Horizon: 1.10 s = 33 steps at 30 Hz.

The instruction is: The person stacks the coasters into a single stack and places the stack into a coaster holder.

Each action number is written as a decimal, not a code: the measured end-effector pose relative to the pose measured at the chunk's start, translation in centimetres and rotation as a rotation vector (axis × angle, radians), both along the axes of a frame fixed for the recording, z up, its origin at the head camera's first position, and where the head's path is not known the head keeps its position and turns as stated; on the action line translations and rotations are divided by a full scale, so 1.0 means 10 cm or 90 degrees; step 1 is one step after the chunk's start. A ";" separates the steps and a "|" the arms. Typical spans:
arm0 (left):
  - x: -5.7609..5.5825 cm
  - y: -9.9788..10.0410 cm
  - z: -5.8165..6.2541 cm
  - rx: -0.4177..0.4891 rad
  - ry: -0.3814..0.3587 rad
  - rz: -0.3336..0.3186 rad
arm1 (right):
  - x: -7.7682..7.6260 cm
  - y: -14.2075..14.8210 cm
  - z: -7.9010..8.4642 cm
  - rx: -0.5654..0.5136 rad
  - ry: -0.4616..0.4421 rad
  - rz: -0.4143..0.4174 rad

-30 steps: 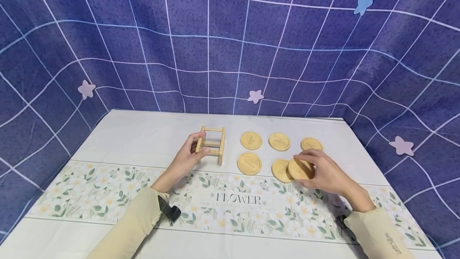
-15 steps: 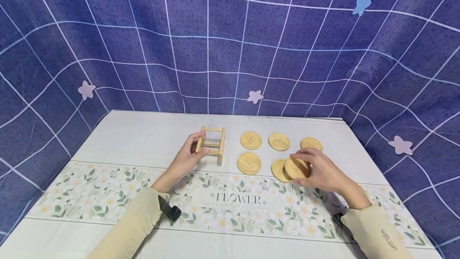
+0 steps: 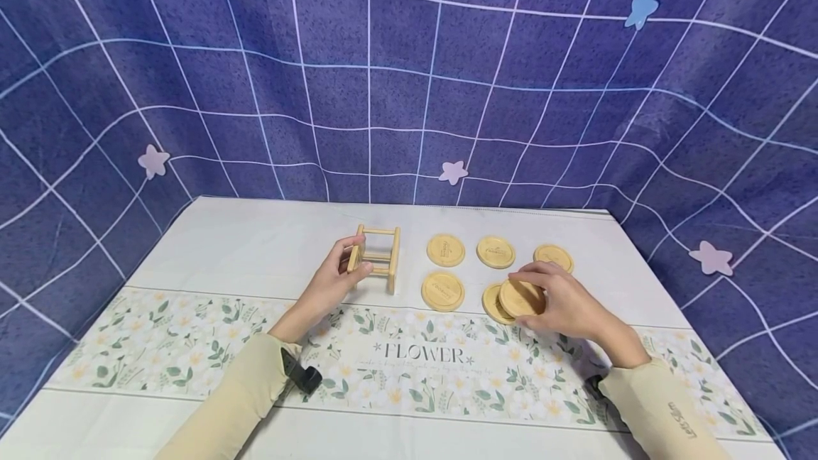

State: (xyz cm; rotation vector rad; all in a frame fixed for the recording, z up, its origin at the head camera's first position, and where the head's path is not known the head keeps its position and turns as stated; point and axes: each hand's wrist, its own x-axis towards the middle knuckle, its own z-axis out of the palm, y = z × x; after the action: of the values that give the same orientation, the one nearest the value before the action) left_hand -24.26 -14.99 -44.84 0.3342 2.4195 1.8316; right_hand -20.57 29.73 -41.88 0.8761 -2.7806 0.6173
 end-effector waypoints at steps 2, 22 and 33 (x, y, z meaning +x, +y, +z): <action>0.00 0.00 0.00 -0.001 -0.001 0.001 | -0.01 -0.01 -0.01 0.001 0.003 0.005; 0.00 0.00 0.00 0.007 -0.006 -0.003 | -0.06 -0.12 -0.03 0.013 -0.009 0.017; -0.01 0.00 0.00 -0.001 -0.009 0.003 | -0.08 -0.15 -0.05 0.022 -0.021 0.019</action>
State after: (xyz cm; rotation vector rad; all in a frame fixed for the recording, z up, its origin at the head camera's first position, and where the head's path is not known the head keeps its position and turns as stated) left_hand -24.35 -14.96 -44.79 0.3147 2.4141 1.8263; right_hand -21.34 28.26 -42.35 0.9244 -2.8207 0.5967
